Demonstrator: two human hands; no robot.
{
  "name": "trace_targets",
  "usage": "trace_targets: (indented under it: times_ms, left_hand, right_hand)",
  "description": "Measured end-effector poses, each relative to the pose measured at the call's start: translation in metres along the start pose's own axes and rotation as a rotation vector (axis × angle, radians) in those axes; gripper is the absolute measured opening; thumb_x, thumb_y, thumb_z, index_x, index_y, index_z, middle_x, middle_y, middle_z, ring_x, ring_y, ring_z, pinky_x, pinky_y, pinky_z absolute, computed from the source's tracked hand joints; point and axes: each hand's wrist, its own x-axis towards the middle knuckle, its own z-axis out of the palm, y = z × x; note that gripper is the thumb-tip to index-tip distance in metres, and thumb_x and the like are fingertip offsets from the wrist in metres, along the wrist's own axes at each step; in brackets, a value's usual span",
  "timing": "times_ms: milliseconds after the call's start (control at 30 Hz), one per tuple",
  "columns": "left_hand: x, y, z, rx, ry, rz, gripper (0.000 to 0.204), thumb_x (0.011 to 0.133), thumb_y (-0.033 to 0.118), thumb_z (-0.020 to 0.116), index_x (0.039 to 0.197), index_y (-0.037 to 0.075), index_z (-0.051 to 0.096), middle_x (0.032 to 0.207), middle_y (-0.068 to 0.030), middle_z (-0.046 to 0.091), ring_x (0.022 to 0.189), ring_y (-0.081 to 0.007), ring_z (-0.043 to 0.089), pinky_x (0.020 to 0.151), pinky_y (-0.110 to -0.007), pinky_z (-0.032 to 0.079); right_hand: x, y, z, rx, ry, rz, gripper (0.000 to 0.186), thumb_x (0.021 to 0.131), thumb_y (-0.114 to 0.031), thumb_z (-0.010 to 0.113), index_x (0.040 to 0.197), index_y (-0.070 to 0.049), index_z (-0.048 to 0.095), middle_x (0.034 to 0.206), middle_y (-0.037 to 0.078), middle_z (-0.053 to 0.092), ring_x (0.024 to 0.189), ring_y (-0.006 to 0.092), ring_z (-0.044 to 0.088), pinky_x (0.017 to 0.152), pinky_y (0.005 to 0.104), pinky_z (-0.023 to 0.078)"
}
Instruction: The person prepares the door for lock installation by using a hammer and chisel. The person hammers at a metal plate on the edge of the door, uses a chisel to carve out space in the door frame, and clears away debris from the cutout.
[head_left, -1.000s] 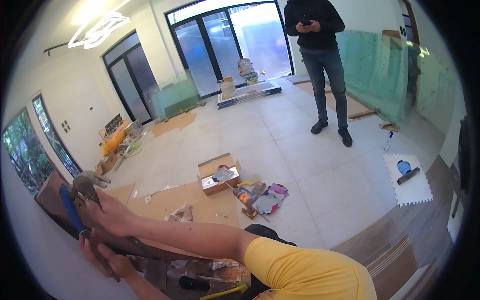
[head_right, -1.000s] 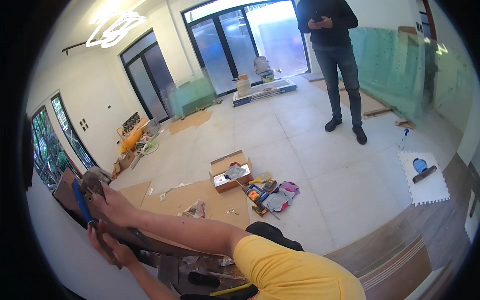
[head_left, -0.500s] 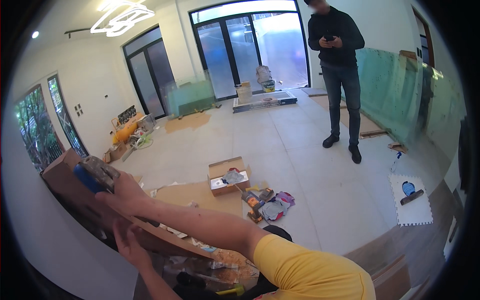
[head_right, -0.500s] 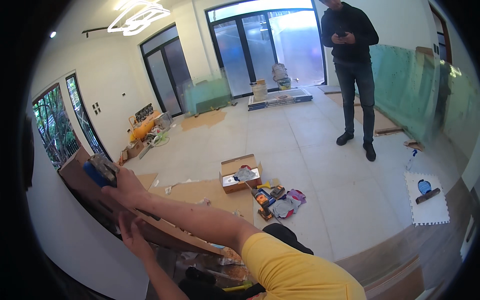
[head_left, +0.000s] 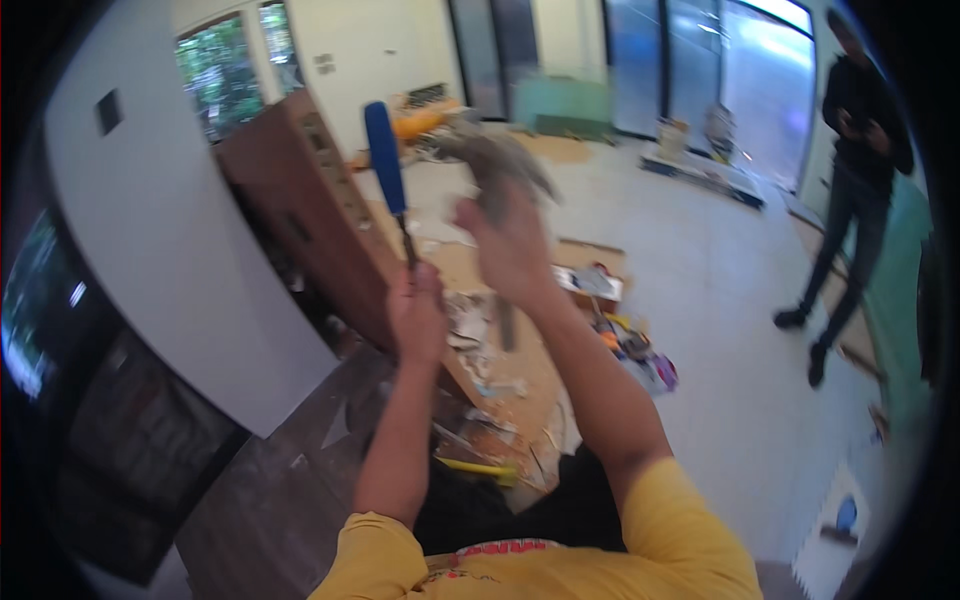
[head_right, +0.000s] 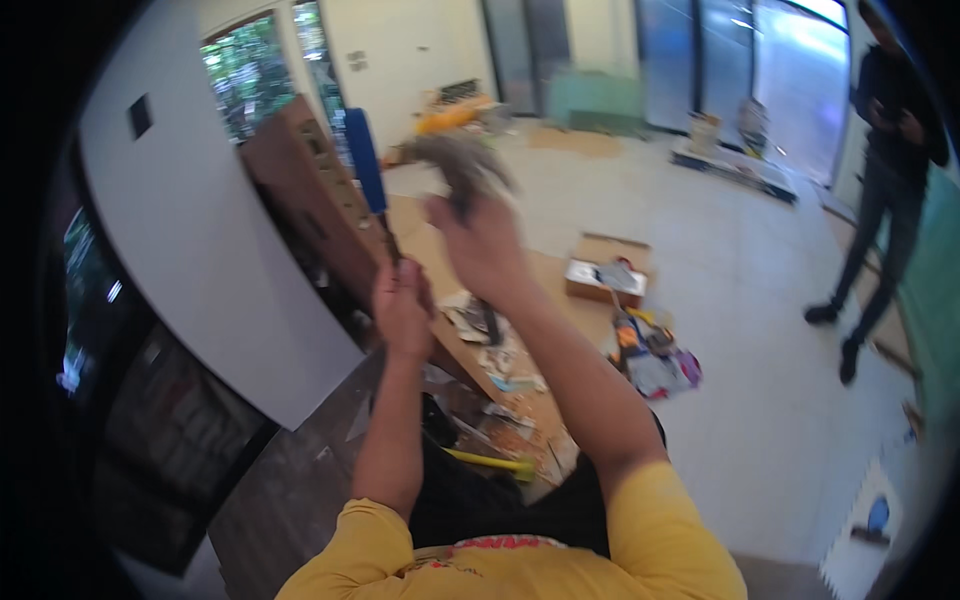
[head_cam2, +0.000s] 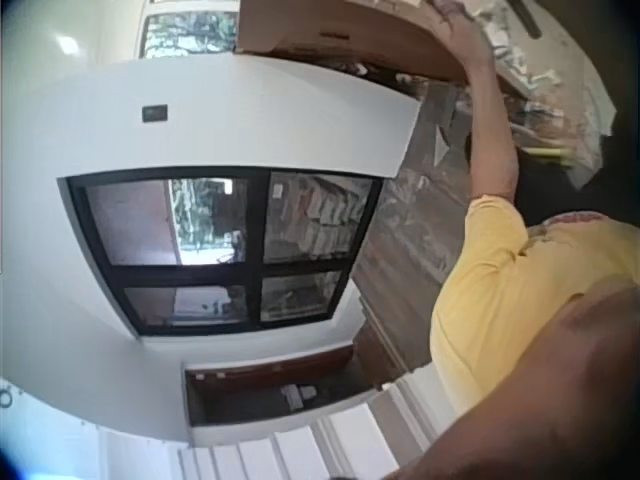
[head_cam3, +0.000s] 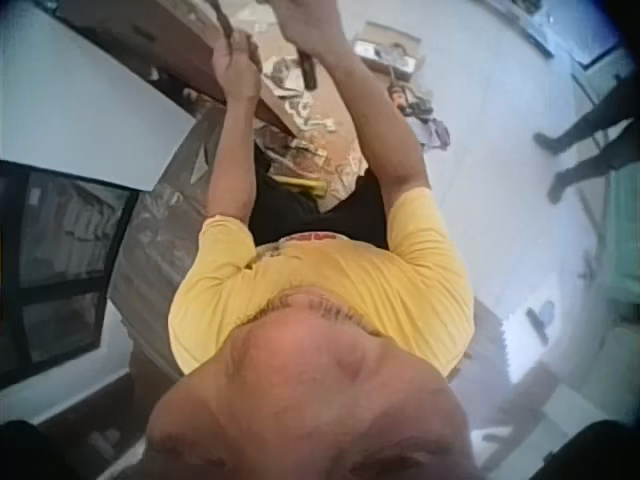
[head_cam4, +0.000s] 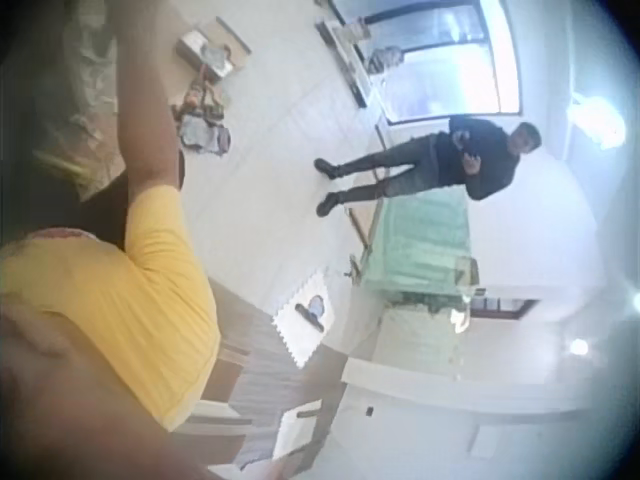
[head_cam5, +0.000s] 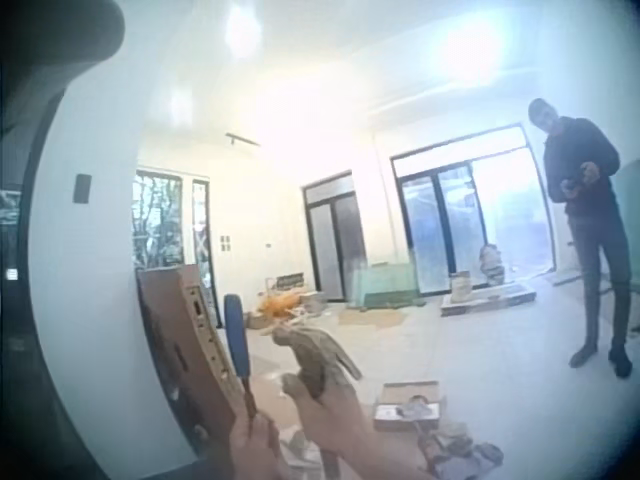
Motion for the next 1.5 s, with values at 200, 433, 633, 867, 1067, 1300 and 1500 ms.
trace_targets:
  times_ms: [200, 433, 633, 867, 1067, 1300, 1500]
  left_hand:
    - [0.016, 0.023, -0.016, 0.100, 0.042, 0.031, 0.024, 0.105, 0.027, 0.046, 0.092, 0.007, 0.050, 0.064, 0.0053, 0.040, 0.048, -0.0021, 0.034, 0.041, -0.020, 0.024]
    - [0.047, 0.004, -0.020, 0.099, 0.205, 0.119, 0.024, 0.105, 0.026, 0.045, 0.092, 0.006, 0.051, 0.063, 0.0063, 0.037, 0.050, -0.0016, 0.032, 0.043, -0.021, 0.024]
    - [0.069, -0.014, -0.034, 0.159, 0.268, 0.153, 0.025, 0.105, 0.025, 0.045, 0.090, 0.006, 0.051, 0.063, 0.0071, 0.037, 0.051, -0.0012, 0.032, 0.044, -0.021, 0.024]
    - [0.076, -0.025, -0.049, 0.061, 0.258, 0.127, 0.027, 0.105, 0.031, 0.045, 0.087, 0.011, 0.049, 0.062, 0.0076, 0.035, 0.046, -0.0019, 0.028, 0.039, -0.021, 0.022]
    - [0.087, -0.027, -0.035, -0.080, 0.225, 0.144, 0.026, 0.105, 0.027, 0.047, 0.085, 0.010, 0.050, 0.061, 0.0095, 0.034, 0.050, 0.0000, 0.029, 0.044, -0.021, 0.021]
    - [0.090, -0.026, -0.031, 0.107, 0.339, 0.278, 0.024, 0.104, 0.024, 0.048, 0.087, 0.009, 0.052, 0.065, 0.0086, 0.038, 0.056, -0.0003, 0.033, 0.048, -0.020, 0.026]
    - [0.095, -0.041, -0.048, 0.111, 0.328, 0.221, 0.029, 0.105, 0.031, 0.045, 0.085, 0.010, 0.049, 0.062, 0.0068, 0.037, 0.049, -0.0022, 0.033, 0.042, -0.021, 0.027]
  right_hand:
    - [-0.073, 0.102, -0.039, -0.154, -0.121, 0.265, 0.026, 0.093, -0.025, 0.062, 0.094, -0.001, 0.053, 0.064, 0.003, 0.053, 0.051, 0.0118, 0.053, 0.046, 0.0297, 0.041]
    - [-0.099, 0.113, -0.060, 0.487, -0.172, 0.263, 0.033, 0.101, -0.030, 0.052, 0.118, -0.003, 0.045, 0.062, 0.001, 0.046, 0.047, 0.0110, 0.049, 0.043, 0.0258, 0.039]
    - [-0.108, 0.165, -0.026, 0.342, -0.101, 0.222, 0.036, 0.102, -0.034, 0.051, 0.122, -0.005, 0.040, 0.061, -0.002, 0.043, 0.042, 0.0057, 0.041, 0.037, 0.0213, 0.031]
    - [-0.021, 0.077, 0.016, 0.434, -0.048, -0.371, 0.031, 0.105, -0.033, 0.042, 0.116, -0.004, 0.041, 0.061, -0.002, 0.045, 0.042, 0.0044, 0.039, 0.038, 0.0202, 0.031]
    - [0.040, 0.020, 0.057, 0.197, -0.154, -0.389, 0.033, 0.105, -0.034, 0.041, 0.105, -0.002, 0.048, 0.059, 0.000, 0.047, 0.050, 0.0074, 0.045, 0.047, 0.0241, 0.037]
    - [0.062, 0.011, 0.086, -0.032, -0.202, -0.266, 0.030, 0.102, -0.031, 0.048, 0.099, -0.001, 0.050, 0.062, 0.012, 0.054, 0.053, 0.0194, 0.055, 0.050, 0.0341, 0.041]
    - [0.029, 0.005, 0.071, 0.660, 0.012, -0.478, 0.040, 0.099, -0.050, 0.050, 0.096, -0.010, 0.048, 0.060, 0.003, 0.047, 0.041, 0.0103, 0.040, 0.036, 0.0234, 0.032]
